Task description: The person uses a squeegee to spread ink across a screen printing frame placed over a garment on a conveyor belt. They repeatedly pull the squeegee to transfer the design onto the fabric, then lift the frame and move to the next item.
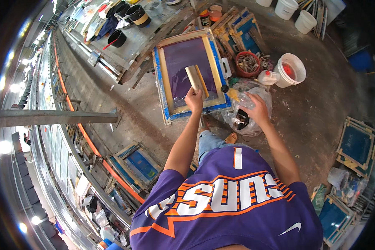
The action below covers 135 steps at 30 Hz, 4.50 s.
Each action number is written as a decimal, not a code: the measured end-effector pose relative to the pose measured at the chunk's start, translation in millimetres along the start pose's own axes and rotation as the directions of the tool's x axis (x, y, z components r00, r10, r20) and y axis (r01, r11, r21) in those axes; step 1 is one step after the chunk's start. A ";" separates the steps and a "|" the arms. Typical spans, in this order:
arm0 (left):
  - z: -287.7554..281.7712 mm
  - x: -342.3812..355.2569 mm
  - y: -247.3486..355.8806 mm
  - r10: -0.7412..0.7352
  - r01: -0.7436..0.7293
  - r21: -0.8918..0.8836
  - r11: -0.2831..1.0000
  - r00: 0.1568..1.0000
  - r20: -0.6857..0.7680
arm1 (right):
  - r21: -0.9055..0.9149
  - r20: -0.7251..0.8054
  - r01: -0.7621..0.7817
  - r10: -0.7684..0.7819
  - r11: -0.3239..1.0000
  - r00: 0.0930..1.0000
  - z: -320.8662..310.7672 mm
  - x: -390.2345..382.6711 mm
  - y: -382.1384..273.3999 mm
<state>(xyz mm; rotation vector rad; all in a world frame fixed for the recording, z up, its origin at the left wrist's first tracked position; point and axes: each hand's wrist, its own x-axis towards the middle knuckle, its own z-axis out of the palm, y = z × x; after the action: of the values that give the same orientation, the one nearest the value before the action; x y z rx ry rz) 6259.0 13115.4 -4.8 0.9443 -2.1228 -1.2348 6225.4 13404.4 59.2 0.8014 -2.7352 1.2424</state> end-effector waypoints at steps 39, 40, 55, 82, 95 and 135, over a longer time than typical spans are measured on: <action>-136.5 86.2 -86.5 -0.490 0.490 -0.035 0.871 0.872 -0.003 | 0.361 0.007 0.249 -0.269 0.899 0.963 364.8 492.4 -214.2; -138.2 93.6 -84.0 -0.451 0.450 -0.034 0.892 0.892 -0.031 | 0.371 -0.021 0.279 -0.293 0.885 0.956 361.5 488.0 -211.6; -117.9 69.9 -127.3 -0.418 0.434 -0.059 0.899 0.890 0.182 | 0.044 -0.083 -0.467 0.469 0.883 0.879 179.8 204.5 134.2; -391.4 97.6 140.2 0.013 0.419 -0.722 0.551 0.860 0.510 | 0.813 -0.017 -0.153 0.286 0.562 0.958 -114.6 145.9 -229.4; -653.5 208.2 49.1 -0.289 0.117 -0.859 0.499 0.957 -0.037 | 0.863 0.323 -0.253 -0.091 0.438 0.942 198.9 382.3 -492.7; -967.4 1075.8 -239.1 -0.451 -0.159 -0.823 0.545 0.772 -0.448 | 0.723 0.573 -0.353 -0.231 0.593 0.786 941.9 1101.0 -966.3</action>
<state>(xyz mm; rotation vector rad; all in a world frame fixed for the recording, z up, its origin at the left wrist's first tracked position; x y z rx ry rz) 6341.1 11686.4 313.7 0.8941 -0.7270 -1.5079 5889.0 11720.2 347.7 1.3850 -2.4568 2.7948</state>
